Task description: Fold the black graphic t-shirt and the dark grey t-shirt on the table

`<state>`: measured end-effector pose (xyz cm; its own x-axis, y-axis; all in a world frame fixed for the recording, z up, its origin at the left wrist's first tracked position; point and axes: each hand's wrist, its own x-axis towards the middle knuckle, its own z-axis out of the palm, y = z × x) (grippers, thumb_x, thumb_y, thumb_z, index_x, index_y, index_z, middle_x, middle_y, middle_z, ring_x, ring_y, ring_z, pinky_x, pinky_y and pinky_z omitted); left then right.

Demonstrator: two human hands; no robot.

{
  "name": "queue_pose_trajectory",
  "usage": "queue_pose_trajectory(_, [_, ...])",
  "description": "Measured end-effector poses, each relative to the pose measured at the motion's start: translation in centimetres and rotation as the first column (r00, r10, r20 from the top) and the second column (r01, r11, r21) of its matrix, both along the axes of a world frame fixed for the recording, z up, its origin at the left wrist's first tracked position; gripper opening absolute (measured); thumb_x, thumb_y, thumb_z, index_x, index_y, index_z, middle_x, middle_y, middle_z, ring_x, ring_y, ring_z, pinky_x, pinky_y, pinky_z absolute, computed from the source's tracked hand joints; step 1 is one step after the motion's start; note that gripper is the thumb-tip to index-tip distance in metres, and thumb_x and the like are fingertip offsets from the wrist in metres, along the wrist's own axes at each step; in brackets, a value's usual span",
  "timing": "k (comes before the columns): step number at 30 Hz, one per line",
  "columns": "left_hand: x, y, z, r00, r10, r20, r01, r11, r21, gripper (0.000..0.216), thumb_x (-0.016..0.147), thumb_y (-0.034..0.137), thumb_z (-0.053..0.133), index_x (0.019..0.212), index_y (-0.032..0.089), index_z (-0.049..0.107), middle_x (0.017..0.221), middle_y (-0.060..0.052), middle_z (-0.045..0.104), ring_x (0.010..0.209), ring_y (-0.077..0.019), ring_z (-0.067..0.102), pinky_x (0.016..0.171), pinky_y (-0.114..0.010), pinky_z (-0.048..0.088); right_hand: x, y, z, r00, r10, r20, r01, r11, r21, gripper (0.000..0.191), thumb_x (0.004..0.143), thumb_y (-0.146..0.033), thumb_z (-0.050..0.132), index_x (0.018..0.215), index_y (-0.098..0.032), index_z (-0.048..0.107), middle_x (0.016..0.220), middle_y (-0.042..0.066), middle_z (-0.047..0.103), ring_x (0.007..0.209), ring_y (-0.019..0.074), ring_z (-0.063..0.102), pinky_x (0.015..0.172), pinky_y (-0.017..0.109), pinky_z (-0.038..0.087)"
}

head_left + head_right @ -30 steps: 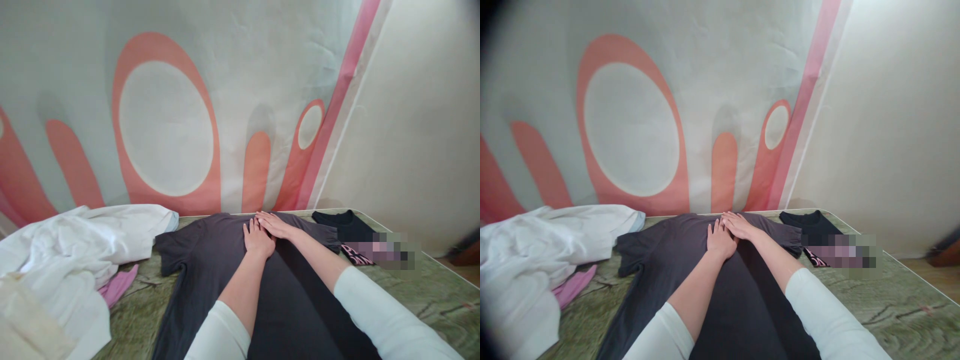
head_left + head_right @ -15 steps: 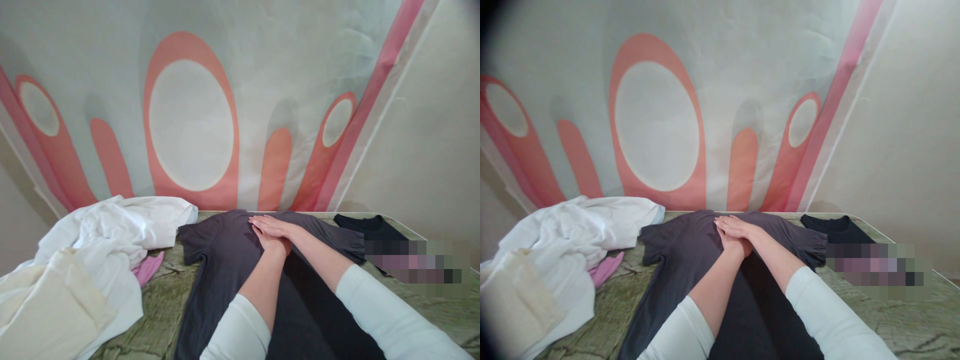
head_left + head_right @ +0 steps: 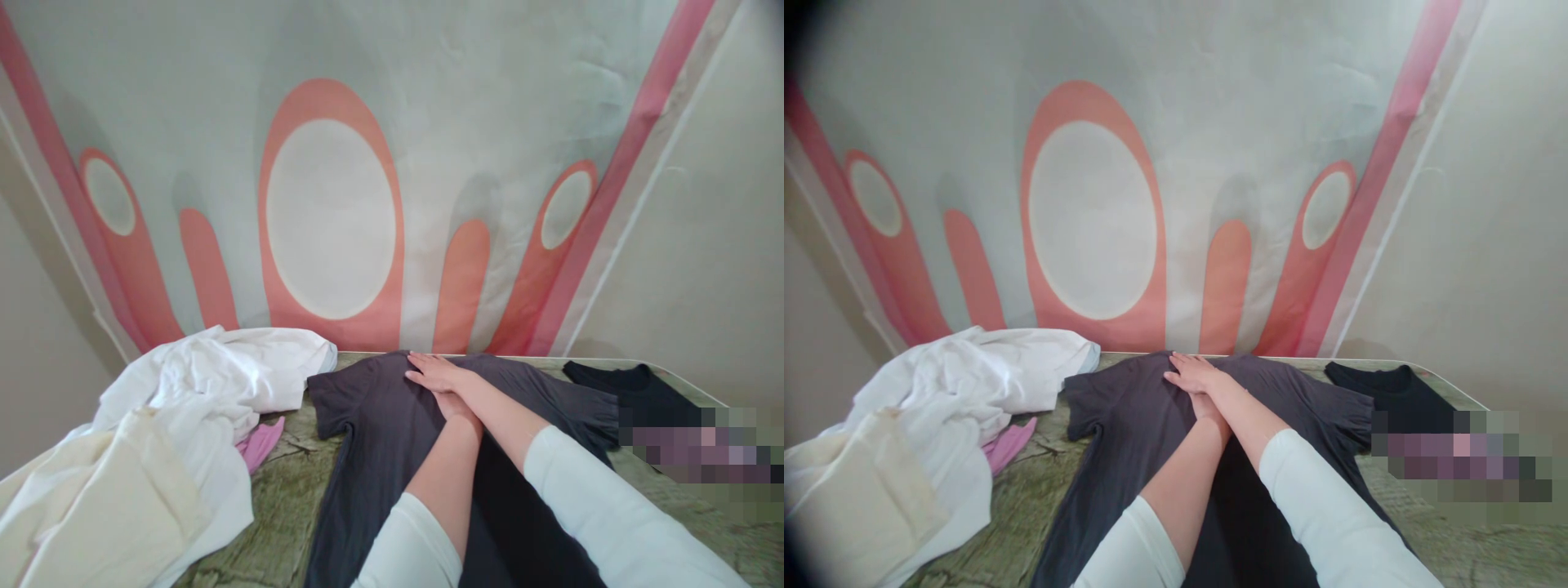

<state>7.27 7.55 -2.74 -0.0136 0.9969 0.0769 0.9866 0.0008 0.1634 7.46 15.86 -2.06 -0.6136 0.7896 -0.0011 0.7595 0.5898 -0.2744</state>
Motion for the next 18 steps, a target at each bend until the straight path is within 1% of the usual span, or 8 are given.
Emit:
queue_pose_trajectory(3, [0.3,0.1,-0.4,1.000,0.028,-0.008,-0.028,0.999,-0.021,0.063,0.082,0.044,0.033,0.140,0.020,0.022,0.143,-0.008,0.026,0.132,-0.0377,0.005,0.101,-0.062,0.001,2.4,0.2,0.2,0.993,-0.118,-0.023,0.118,0.993,0.013,0.062,0.088,-0.056,0.018,0.136,-0.019,0.033,0.144,0.006,0.025,0.133,0.0203,0.018,0.107,0.040,0.007])
queue_pose_trajectory(5, [0.2,0.2,-0.3,1.000,0.021,0.017,-0.020,0.999,-0.044,0.072,0.078,0.048,0.037,0.140,0.016,0.022,0.145,-0.010,0.022,0.132,-0.0385,0.006,0.102,-0.060,0.003,4.5,-0.2,0.2,0.982,-0.186,-0.030,0.186,0.982,0.023,0.060,0.090,-0.051,0.013,0.136,-0.017,0.032,0.145,0.007,0.024,0.133,0.0211,0.016,0.106,0.043,0.008])
queue_pose_trajectory(6, [-0.1,0.4,-0.2,0.999,0.024,0.030,-0.022,0.999,-0.046,0.072,0.077,0.048,0.038,0.140,0.014,0.023,0.145,-0.011,0.021,0.131,-0.0380,0.009,0.103,-0.058,0.006,5.6,-0.6,0.0,0.978,-0.209,-0.029,0.209,0.978,0.019,0.059,0.091,-0.048,0.011,0.136,-0.017,0.032,0.144,0.007,0.024,0.133,0.0208,0.017,0.106,0.042,0.011])
queue_pose_trajectory(9, [-1.4,0.8,0.4,0.997,0.068,0.043,-0.069,0.997,0.022,0.058,0.082,0.037,0.032,0.134,0.011,0.035,0.139,-0.015,0.031,0.128,-0.0334,0.022,0.103,-0.052,0.013,8.8,-2.6,-0.8,0.972,-0.236,-0.007,0.236,0.972,0.005,0.059,0.091,-0.047,0.012,0.136,-0.016,0.032,0.144,0.007,0.026,0.133,0.0199,0.018,0.105,0.040,0.016])
queue_pose_trajectory(11, [-2.4,1.1,0.7,0.993,0.113,0.046,-0.117,0.988,0.098,0.052,0.084,0.035,0.030,0.128,0.009,0.042,0.133,-0.017,0.038,0.125,-0.0320,0.027,0.102,-0.050,0.015,10.7,-4.1,-1.5,0.974,-0.227,0.010,0.227,0.974,0.015,0.060,0.090,-0.051,0.014,0.138,-0.018,0.029,0.145,0.005,0.021,0.133,0.0205,0.015,0.106,0.041,0.013])
queue_pose_trajectory(13, [-3.3,1.4,0.9,0.990,0.130,0.059,-0.137,0.981,0.140,0.050,0.084,0.037,0.034,0.123,0.009,0.044,0.130,-0.018,0.041,0.121,-0.0309,0.032,0.100,-0.049,0.020,12.2,-5.3,-2.0,0.975,-0.223,0.022,0.222,0.974,0.038,0.062,0.088,-0.056,0.016,0.139,-0.023,0.024,0.147,0.002,0.017,0.134,0.0209,0.012,0.107,0.042,0.010])
queue_pose_trajectory(16, [-4.5,1.7,1.1,0.983,0.157,0.098,-0.173,0.965,0.196,0.044,0.083,0.038,0.039,0.118,0.012,0.046,0.124,-0.016,0.044,0.112,-0.0272,0.043,0.094,-0.042,0.030,13.8,-6.0,-2.2,0.959,-0.280,0.041,0.278,0.960,0.048,0.066,0.086,-0.061,0.015,0.140,-0.024,0.021,0.147,0.002,0.015,0.134,0.0216,0.010,0.107,0.043,0.009])
queue_pose_trajectory(18, [-5.3,2.0,1.1,0.974,0.192,0.117,-0.215,0.946,0.242,0.040,0.083,0.035,0.039,0.115,0.013,0.048,0.121,-0.016,0.046,0.109,-0.0258,0.046,0.093,-0.040,0.032,14.5,-5.6,-2.3,0.937,-0.344,0.060,0.342,0.939,0.039,0.068,0.085,-0.062,0.014,0.140,-0.023,0.022,0.147,0.004,0.014,0.134,0.0229,0.010,0.106,0.044,0.009])
